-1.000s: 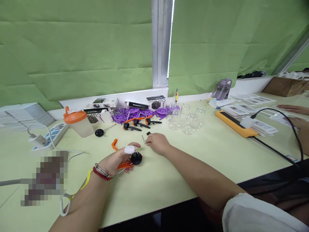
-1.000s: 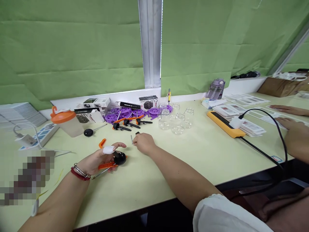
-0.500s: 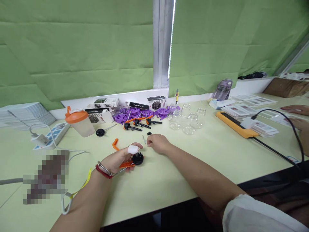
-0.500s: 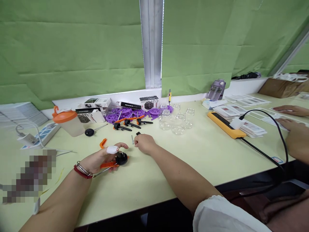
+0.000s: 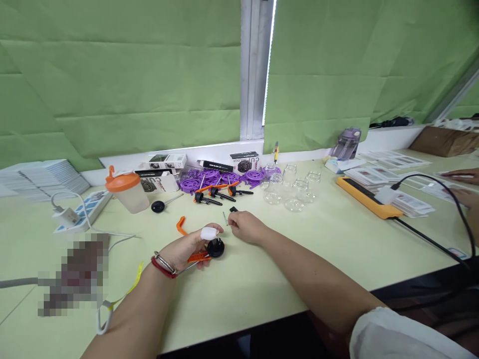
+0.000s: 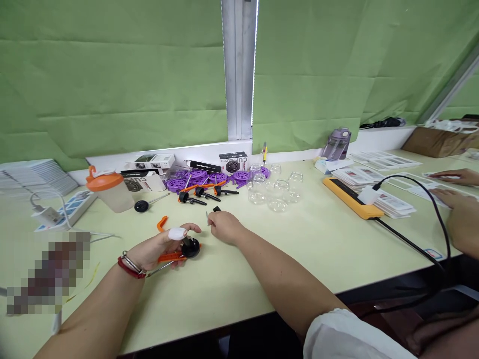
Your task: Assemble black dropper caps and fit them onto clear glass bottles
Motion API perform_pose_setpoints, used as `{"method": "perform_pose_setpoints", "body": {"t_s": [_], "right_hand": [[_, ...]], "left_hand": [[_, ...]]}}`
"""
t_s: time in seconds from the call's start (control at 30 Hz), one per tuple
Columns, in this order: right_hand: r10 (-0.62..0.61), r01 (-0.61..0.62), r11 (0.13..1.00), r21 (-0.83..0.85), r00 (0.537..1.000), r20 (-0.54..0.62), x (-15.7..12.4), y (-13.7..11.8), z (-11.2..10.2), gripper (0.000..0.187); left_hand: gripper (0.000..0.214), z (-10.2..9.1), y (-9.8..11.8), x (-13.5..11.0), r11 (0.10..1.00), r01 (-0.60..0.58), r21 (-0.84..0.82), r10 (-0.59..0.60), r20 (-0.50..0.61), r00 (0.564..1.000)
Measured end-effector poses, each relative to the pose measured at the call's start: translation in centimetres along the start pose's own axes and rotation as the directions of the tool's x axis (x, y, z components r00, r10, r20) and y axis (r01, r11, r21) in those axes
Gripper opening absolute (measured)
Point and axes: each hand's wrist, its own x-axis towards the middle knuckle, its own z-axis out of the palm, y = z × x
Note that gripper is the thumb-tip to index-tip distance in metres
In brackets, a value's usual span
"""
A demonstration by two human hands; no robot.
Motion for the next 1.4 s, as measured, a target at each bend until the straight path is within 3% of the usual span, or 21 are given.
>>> {"method": "perform_pose_setpoints", "body": {"t_s": [0.07,0.17,0.27,0.37,0.5,0.7,1.0,1.17,1.33,1.4], "right_hand": [[0.074,-0.067,0.952,0.299,0.997,-0.012,-0.2,0.0,-0.1,0.017],[0.147,-0.174,0.688,0.705,0.984,0.099,-0.7,-0.4,-0.5,0.014],[0.104,-0.22,0.43,0.876,0.976,0.193,-1.3,-1.2,-1.0,0.026],[0.043,-0.254,0.315,0.914,0.966,0.254,-1.7,-2.0,-1.0,0.032],[-0.002,-0.25,0.346,0.904,0.964,0.267,-1.7,-2.6,-0.4,0.033],[0.059,-0.164,0.376,0.912,0.986,0.154,-1.8,-3.2,-0.7,0.029],[-0.013,-0.204,0.389,0.898,0.974,0.227,-2.4,-3.2,-1.3,0.039],[-0.027,-0.131,0.523,0.842,0.985,0.17,-1.9,-2.9,-0.8,0.028],[-0.155,0.101,0.717,0.689,0.988,0.017,-1.3,-3.4,-0.9,0.009],[-0.204,0.162,0.757,0.633,0.979,-0.007,-1.1,-3.6,-1.1,0.008]], "left_hand": [[0.055,0.0,0.0,0.0,1.0,-0.001,0.005,0.001,0.002,1.0],[0.056,0.0,-0.1,0.0,1.0,0.001,0.018,-0.001,0.002,1.0],[0.055,0.0,0.0,0.1,0.999,0.005,0.033,-0.005,0.001,1.0],[0.059,0.1,0.0,0.1,0.999,-0.01,0.043,0.01,-0.009,1.0],[0.061,0.2,0.1,0.1,0.997,-0.044,0.068,0.043,0.007,0.999],[0.054,0.0,-0.1,0.3,0.996,-0.044,0.072,0.043,0.011,0.999],[0.05,0.2,0.1,0.0,0.995,-0.067,0.08,0.063,0.05,0.997],[0.047,-0.2,-0.3,0.3,0.995,-0.07,0.075,0.065,0.059,0.996],[0.05,-0.1,-0.3,0.5,0.994,-0.054,0.092,0.053,0.011,0.999],[0.049,0.0,-0.2,0.5,0.995,-0.044,0.094,0.044,0.002,0.999]]}}
